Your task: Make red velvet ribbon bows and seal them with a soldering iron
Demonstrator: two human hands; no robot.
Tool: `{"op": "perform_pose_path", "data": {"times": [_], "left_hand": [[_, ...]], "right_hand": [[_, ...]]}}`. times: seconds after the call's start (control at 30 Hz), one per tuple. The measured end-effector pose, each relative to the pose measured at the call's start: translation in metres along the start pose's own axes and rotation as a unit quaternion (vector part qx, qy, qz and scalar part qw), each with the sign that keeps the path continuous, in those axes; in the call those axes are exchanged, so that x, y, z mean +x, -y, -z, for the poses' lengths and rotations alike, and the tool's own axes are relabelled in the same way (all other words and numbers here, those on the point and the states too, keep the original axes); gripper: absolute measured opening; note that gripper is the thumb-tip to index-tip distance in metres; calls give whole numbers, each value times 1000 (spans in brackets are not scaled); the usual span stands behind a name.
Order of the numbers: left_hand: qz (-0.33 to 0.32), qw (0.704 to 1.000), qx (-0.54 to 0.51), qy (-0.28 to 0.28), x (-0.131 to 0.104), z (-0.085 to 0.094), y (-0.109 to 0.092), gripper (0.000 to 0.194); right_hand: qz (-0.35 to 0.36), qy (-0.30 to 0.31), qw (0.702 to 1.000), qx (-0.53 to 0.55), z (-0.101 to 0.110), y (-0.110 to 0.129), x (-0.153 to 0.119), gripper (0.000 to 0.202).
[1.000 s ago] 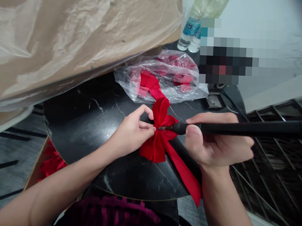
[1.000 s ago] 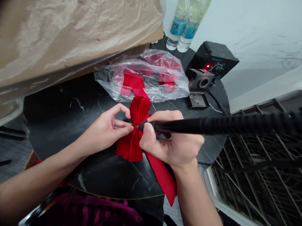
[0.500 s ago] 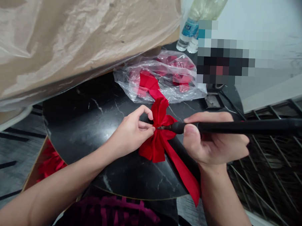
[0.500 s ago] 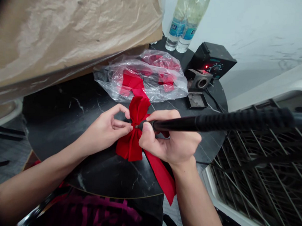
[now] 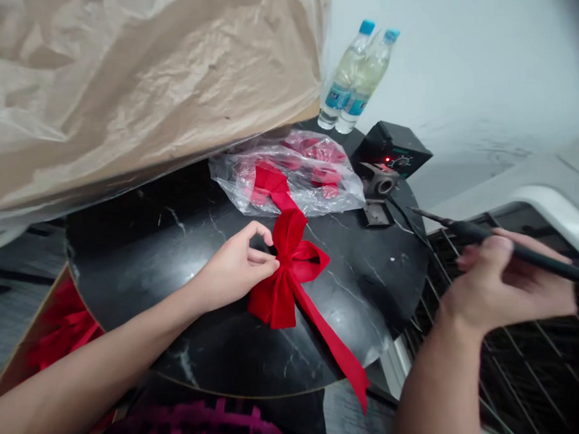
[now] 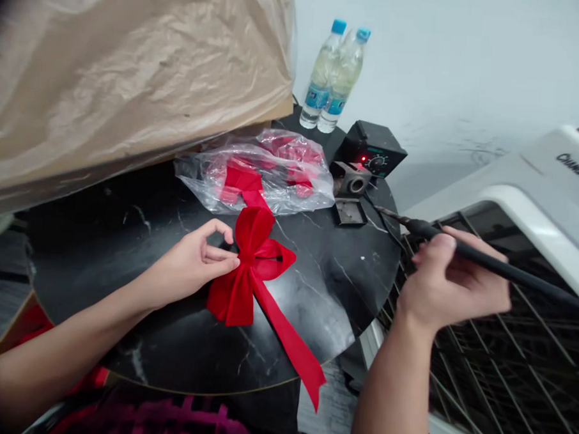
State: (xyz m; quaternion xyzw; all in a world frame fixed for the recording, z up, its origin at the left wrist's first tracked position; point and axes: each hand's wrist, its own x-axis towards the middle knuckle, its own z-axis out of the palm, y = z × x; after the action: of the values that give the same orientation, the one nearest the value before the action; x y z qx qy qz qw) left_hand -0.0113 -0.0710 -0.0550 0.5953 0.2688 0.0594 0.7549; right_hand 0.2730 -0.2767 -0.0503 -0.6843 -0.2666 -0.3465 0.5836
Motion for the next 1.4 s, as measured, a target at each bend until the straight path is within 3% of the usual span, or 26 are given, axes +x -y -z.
{"op": "perform_pose_path", "data": {"times": [0.07,0.1,0.23,0.5,0.73,0.97,1.4], "left_hand": [[5,1000,-14,8,0,0,0,32],[7,1000,-18,10,0,1,0,33],[5,1000,-12,-3,-2,0,-1,33],[-1,1000,-9,-21,-3,2,-1,34],[-11,1000,-10,-13,-4,4,0,35],[-10,1000,-16,-12,-5,5,-1,33],[-14,999,-36,-4,-5,6,-3,35]], "right_hand": [[21,-56,998,-10,-6,-9,0,18],[22,-53,998,-9,-11,-13,0,19],[0,15,1000,4,-27,-21,1,24],[-19,54,998,0,-47,-39,5,26],[-20,161,987,-20,-60,-49,10,33],[-25,227,973,-30,-73,-63,13,38],[-5,283,957,-64,-82,-54,22,38]]}}
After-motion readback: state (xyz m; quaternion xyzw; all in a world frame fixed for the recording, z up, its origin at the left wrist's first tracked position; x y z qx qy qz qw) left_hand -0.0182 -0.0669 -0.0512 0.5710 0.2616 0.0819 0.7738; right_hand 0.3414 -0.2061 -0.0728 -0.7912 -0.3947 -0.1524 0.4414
